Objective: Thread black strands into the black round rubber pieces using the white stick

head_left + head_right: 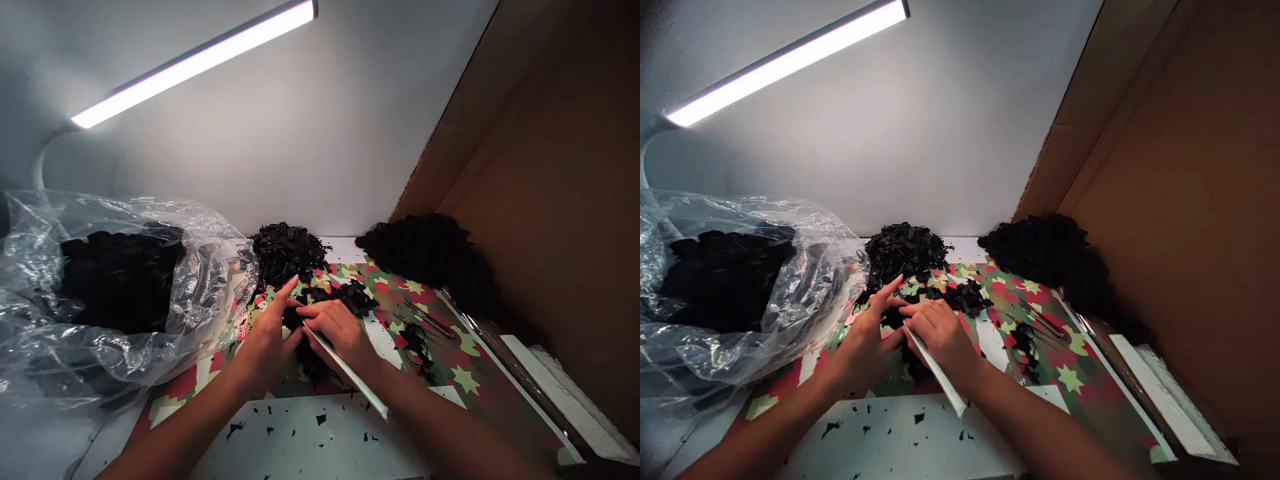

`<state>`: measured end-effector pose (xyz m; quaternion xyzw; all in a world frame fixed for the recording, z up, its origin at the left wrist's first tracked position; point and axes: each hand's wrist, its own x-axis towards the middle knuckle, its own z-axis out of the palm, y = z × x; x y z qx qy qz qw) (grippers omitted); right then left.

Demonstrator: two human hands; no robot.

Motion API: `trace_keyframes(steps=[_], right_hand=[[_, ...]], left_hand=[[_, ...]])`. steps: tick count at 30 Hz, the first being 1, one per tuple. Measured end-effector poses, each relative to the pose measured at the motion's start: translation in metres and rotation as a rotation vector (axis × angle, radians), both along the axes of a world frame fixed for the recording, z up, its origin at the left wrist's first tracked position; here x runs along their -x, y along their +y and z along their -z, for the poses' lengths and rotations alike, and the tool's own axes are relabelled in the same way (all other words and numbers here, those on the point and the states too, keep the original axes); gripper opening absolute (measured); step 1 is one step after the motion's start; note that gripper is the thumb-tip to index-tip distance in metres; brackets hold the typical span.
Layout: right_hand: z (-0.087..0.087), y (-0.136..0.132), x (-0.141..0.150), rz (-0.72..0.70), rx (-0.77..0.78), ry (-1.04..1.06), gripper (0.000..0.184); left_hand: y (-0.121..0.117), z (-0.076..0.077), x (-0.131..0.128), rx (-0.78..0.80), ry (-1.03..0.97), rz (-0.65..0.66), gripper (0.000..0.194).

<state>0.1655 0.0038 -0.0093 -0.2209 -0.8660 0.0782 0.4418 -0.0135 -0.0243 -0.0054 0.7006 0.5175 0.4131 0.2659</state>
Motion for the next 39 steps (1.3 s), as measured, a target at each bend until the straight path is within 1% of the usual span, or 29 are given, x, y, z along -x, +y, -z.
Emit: trace_keyframes(steps=[2,4,5,8,10,11,13,15,17,19,21,22,24,27,29,32,34,37,39], right_hand=[[0.002,-0.002,0.003,0.019,-0.082,-0.053,0.014],[0.005,0.002,0.003,0.065,-0.085,-0.068,0.016],[0.006,0.006,0.001,0.110,-0.057,-0.063,0.017],[0.007,0.025,-0.010,0.293,0.125,-0.064,0.020],[0.005,0.037,-0.019,0.366,0.286,-0.084,0.017],[0.004,0.041,-0.022,0.380,0.358,-0.080,0.015],[-0.001,0.042,-0.025,0.362,0.470,-0.026,0.015],[-0.007,0.037,-0.024,0.284,0.548,0.091,0.017],[-0.013,0.030,-0.022,0.195,0.582,0.238,0.016],[-0.015,0.024,-0.021,0.132,0.569,0.350,0.013],[-0.016,0.019,-0.020,0.077,0.519,0.355,0.015],[-0.016,0.017,-0.019,0.055,0.493,0.313,0.019],[-0.015,0.014,-0.016,0.034,0.448,0.166,0.024],[-0.011,0.012,-0.010,0.079,0.397,-0.023,0.024],[-0.007,0.013,-0.008,0.117,0.378,-0.059,0.021],[-0.003,0.016,-0.007,0.153,0.357,-0.051,0.010],[-0.001,0.018,-0.008,0.151,0.305,-0.077,0.012],[0.001,0.020,-0.008,0.152,0.166,-0.147,0.017],[0.001,0.020,-0.007,0.164,0.058,-0.187,0.018]], left_hand=[[-0.001,0.000,0.000,-0.021,0.005,-0.008,0.082],[-0.002,-0.002,-0.001,-0.026,-0.036,-0.022,0.083],[-0.002,-0.003,-0.002,-0.017,-0.081,-0.033,0.082],[-0.004,-0.007,-0.005,0.017,-0.266,-0.056,0.083],[-0.004,-0.009,-0.007,0.063,-0.363,-0.024,0.083],[-0.004,-0.009,-0.007,0.093,-0.400,0.002,0.081],[-0.003,-0.009,-0.008,0.156,-0.463,0.048,0.072],[0.000,-0.008,-0.007,0.200,-0.504,0.066,0.059],[0.004,-0.007,-0.006,0.223,-0.511,0.052,0.046],[0.007,-0.006,-0.004,0.222,-0.486,0.023,0.039],[0.009,-0.004,-0.002,0.199,-0.458,-0.011,0.037],[0.009,-0.003,-0.002,0.186,-0.445,-0.019,0.037],[0.007,-0.001,-0.002,0.157,-0.411,-0.019,0.042],[0.003,0.000,-0.005,0.092,-0.320,-0.009,0.049],[0.000,-0.001,-0.007,0.055,-0.279,0.005,0.049],[-0.001,0.000,-0.006,0.028,-0.253,0.047,0.051],[0.001,0.001,-0.001,-0.019,-0.193,0.109,0.053],[0.006,0.002,0.010,-0.122,-0.022,0.239,0.060],[0.010,0.003,0.015,-0.181,0.109,0.279,0.063]])
